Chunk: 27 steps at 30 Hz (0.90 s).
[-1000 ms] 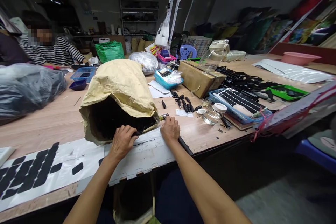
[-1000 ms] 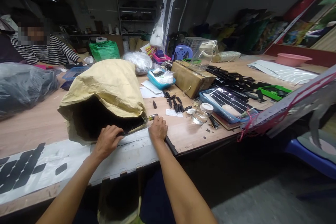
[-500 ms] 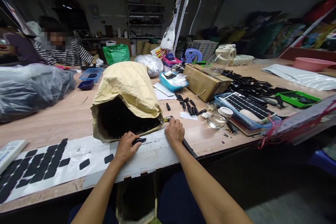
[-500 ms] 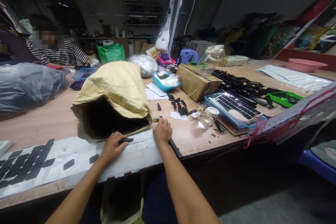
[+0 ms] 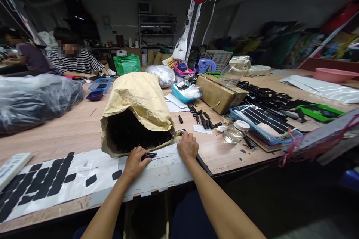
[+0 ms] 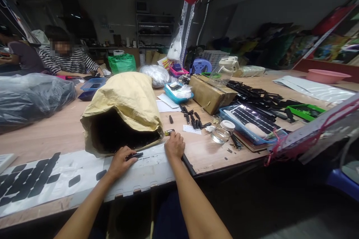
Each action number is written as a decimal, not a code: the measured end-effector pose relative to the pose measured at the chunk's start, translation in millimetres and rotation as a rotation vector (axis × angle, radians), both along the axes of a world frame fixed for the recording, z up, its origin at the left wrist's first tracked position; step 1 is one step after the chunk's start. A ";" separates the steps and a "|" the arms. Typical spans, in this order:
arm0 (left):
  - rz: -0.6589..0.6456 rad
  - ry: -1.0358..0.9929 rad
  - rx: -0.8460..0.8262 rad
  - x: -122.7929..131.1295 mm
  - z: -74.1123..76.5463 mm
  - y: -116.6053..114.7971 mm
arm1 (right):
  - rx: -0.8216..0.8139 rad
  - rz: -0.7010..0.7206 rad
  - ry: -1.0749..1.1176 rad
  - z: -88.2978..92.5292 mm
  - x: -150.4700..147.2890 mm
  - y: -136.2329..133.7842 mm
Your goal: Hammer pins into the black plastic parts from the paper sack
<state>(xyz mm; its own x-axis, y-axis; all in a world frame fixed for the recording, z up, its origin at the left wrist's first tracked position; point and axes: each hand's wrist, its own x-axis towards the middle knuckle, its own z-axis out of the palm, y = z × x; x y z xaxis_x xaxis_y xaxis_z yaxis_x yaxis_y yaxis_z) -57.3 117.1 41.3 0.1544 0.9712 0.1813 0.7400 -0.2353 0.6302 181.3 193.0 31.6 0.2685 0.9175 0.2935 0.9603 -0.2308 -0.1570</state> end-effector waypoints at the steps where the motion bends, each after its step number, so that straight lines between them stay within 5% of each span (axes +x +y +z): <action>1: -0.001 -0.006 -0.004 -0.2 -0.4 0.1 | 0.003 -0.001 -0.002 -0.6 0.3 0.2; 27: 0.002 -0.020 -0.013 1.8 2.8 -1.6 | -0.004 -0.003 0.019 -1.0 1.5 -0.2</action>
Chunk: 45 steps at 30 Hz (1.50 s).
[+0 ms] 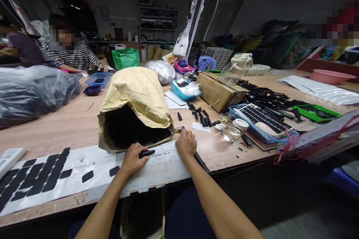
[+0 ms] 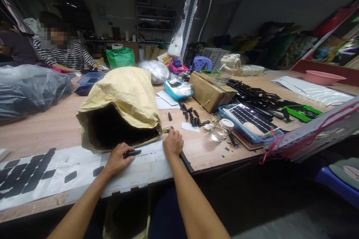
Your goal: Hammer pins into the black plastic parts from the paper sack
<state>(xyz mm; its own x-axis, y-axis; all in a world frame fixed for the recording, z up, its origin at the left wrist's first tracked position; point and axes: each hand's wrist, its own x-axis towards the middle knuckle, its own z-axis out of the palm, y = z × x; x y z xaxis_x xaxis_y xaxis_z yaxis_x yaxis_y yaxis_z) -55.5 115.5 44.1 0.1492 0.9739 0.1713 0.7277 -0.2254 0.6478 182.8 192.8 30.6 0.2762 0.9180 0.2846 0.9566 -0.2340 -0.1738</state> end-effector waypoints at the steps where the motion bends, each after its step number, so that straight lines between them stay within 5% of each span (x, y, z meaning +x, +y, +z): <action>1: 0.000 -0.003 -0.002 0.0 -0.1 0.3 | 0.003 0.000 0.000 -0.1 0.0 0.0; 9: -0.011 -0.078 0.048 -2.1 -0.3 -1.3 | 0.003 -0.004 0.004 -2.2 0.8 1.0; 14: 0.110 0.002 0.161 -3.9 -4.2 -2.9 | -0.014 -0.012 0.012 -0.3 0.0 0.2; 19: 0.140 0.009 0.101 -5.4 -8.7 1.7 | -0.058 -0.017 0.039 7.4 -2.9 -1.7; 30: 0.017 0.158 0.069 2.1 0.0 0.5 | -0.198 0.003 0.191 26.3 28.7 -35.6; 38: 0.029 0.091 -0.021 1.0 1.2 3.2 | 0.091 0.538 0.695 34.9 -23.0 -99.6; 45: 0.039 0.071 -0.038 2.6 2.6 3.1 | 0.072 0.604 0.693 29.6 -47.4 -111.6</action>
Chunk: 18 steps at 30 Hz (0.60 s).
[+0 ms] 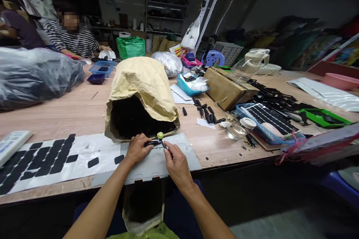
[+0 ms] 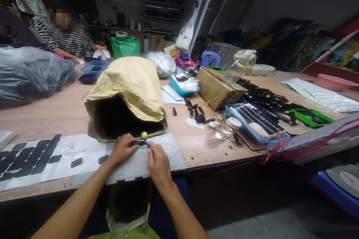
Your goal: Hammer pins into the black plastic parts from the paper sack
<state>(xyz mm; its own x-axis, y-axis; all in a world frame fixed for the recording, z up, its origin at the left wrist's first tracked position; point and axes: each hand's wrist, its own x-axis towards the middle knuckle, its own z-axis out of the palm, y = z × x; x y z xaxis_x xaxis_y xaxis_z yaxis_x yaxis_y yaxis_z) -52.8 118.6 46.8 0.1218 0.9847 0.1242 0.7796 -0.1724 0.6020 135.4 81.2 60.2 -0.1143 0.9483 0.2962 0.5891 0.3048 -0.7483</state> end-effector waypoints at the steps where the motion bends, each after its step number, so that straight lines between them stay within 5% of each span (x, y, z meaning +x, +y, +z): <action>1: 0.003 -0.002 -0.002 0.3 0.0 0.1 | -0.006 0.007 -0.006 -2.2 -0.2 -0.3; 13: 0.020 0.015 -0.019 1.6 1.0 -0.7 | -0.012 0.054 0.020 -2.8 -17.2 -9.7; 18: 0.025 -0.007 -0.013 1.7 -0.3 -0.3 | -0.055 0.017 0.052 -1.4 -2.6 -4.5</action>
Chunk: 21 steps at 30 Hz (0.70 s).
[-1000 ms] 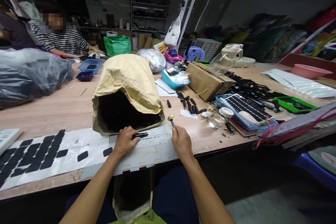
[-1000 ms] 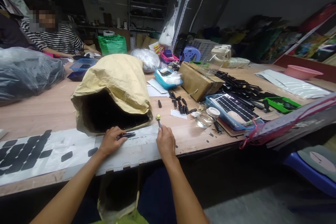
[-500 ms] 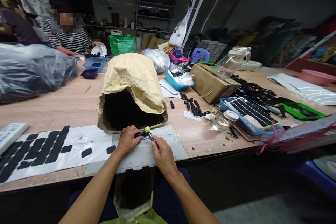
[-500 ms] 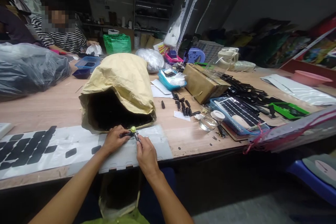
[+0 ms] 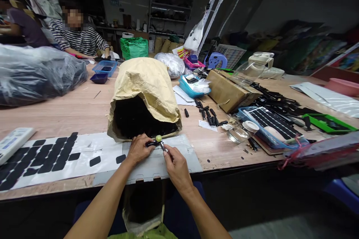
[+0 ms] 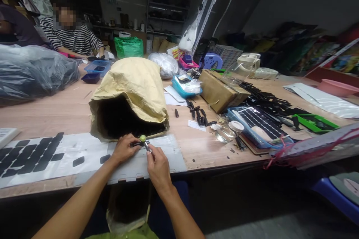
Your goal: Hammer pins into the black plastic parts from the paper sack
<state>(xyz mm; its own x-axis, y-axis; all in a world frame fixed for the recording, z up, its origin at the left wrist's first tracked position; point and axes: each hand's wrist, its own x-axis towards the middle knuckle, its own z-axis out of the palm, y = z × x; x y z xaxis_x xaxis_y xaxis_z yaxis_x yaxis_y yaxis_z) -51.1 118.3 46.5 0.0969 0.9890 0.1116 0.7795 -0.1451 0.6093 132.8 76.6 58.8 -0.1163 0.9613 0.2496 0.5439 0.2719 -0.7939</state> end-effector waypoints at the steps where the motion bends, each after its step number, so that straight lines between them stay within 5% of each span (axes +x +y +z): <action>1: 0.004 0.001 0.000 0.0 -0.1 0.0 | 0.005 -0.044 0.001 1.5 7.0 3.5; 8: -0.005 -0.003 -0.010 0.0 1.2 -0.3 | -0.126 -0.547 -0.399 1.1 59.7 51.2; 12: -0.005 0.016 -0.022 0.4 2.0 -1.7 | -0.207 -0.581 -0.589 -7.4 66.6 78.5; 21: -0.067 0.000 0.072 -0.8 8.6 -5.1 | -0.019 -0.573 -0.839 -26.9 54.4 97.8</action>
<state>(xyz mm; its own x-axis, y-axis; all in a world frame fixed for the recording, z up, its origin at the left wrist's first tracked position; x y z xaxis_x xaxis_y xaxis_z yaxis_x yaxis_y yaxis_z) -51.9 113.1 55.0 0.1626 0.9697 0.1824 0.7669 -0.2405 0.5950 187.2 174.4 31.9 0.2323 0.9305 0.2832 0.9722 -0.2130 -0.0978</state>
